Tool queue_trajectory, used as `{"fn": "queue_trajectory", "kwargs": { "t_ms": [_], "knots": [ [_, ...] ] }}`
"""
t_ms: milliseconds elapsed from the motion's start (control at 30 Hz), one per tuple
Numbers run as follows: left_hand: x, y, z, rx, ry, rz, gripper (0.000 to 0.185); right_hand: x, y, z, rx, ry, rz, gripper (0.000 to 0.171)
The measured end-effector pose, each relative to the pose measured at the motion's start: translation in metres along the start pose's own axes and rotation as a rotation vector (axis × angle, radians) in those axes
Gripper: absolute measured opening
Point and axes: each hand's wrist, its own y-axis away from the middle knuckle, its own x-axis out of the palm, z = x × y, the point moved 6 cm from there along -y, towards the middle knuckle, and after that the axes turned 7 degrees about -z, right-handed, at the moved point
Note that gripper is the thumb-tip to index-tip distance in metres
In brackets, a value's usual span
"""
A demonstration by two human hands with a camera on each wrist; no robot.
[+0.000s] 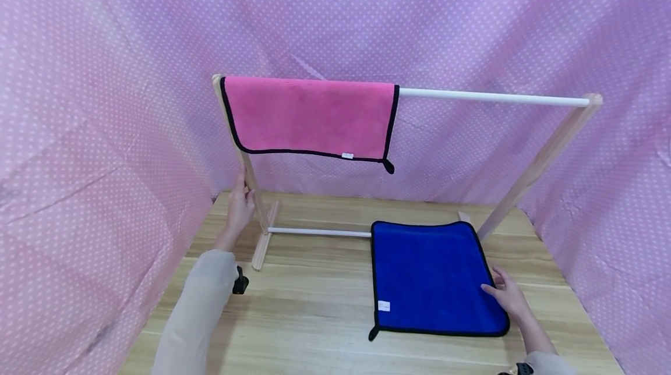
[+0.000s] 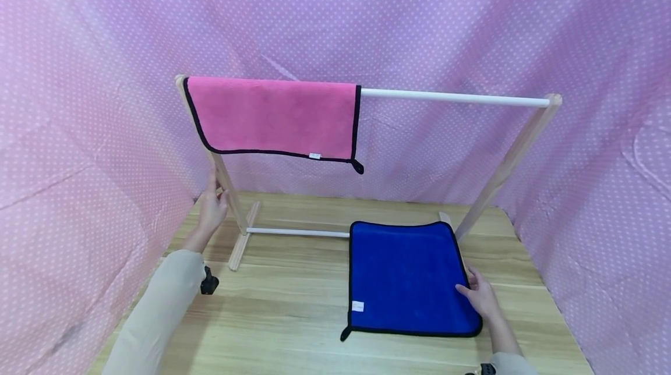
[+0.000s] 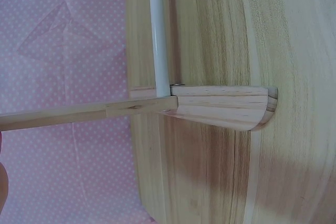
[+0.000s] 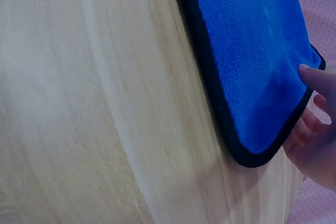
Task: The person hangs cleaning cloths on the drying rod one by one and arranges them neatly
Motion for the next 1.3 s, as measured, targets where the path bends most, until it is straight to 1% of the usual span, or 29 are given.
{"fn": "queue_trajectory", "kwargs": {
  "t_ms": [133, 233, 300, 533, 633, 767, 833, 900, 933, 1000, 1067, 1133, 1167, 1233, 1300],
  "knots": [
    [0.0, 0.0, 0.0, -0.006, 0.001, -0.002, 0.066, 0.001, -0.002, 0.002, -0.015, 0.024, 0.001, 0.056],
    [0.0, 0.0, 0.0, -0.011, 0.0, 0.0, 0.066, 0.004, -0.005, 0.003, -0.018, 0.005, 0.036, 0.052],
    [0.0, 0.001, 0.0, -0.008, -0.003, 0.0, 0.066, 0.007, -0.005, 0.003, -0.004, -0.019, 0.069, 0.051],
    [-0.001, 0.001, 0.0, 0.011, -0.025, -0.014, 0.065, 0.008, -0.005, 0.013, 0.028, -0.046, 0.156, 0.052],
    [0.0, 0.001, 0.0, 0.012, -0.04, -0.019, 0.067, 0.009, -0.004, 0.018, 0.056, -0.099, 0.222, 0.058],
    [0.0, 0.002, 0.001, 0.009, -0.055, -0.019, 0.068, 0.009, -0.004, 0.025, 0.087, -0.225, 0.307, 0.063],
    [0.0, 0.003, 0.002, 0.007, -0.059, -0.019, 0.069, 0.007, -0.005, 0.031, 0.077, -0.264, 0.32, 0.063],
    [0.0, 0.004, 0.002, 0.004, -0.058, -0.019, 0.07, 0.003, -0.005, 0.038, 0.065, -0.283, 0.315, 0.063],
    [0.0, 0.004, 0.002, 0.002, -0.056, -0.019, 0.07, 0.001, -0.005, 0.042, 0.054, -0.274, 0.309, 0.063],
    [-0.001, 0.004, 0.002, -0.006, -0.048, -0.021, 0.07, -0.002, -0.006, 0.051, 0.026, -0.269, 0.295, 0.064],
    [-0.002, 0.004, 0.002, -0.015, -0.033, -0.018, 0.069, -0.006, -0.006, 0.062, -0.012, -0.295, 0.295, 0.062],
    [-0.002, 0.004, 0.003, -0.023, -0.026, -0.014, 0.069, -0.009, -0.006, 0.074, -0.076, -0.35, 0.32, 0.054],
    [-0.002, 0.003, 0.003, -0.024, -0.024, -0.011, 0.069, -0.01, -0.005, 0.081, -0.106, -0.393, 0.339, 0.046],
    [-0.001, 0.003, 0.002, -0.024, -0.024, -0.006, 0.069, -0.013, -0.003, 0.092, -0.15, -0.464, 0.377, 0.033],
    [-0.001, 0.003, 0.002, -0.021, -0.028, -0.005, 0.069, -0.015, -0.001, 0.102, -0.179, -0.499, 0.394, 0.027]
  ]
}}
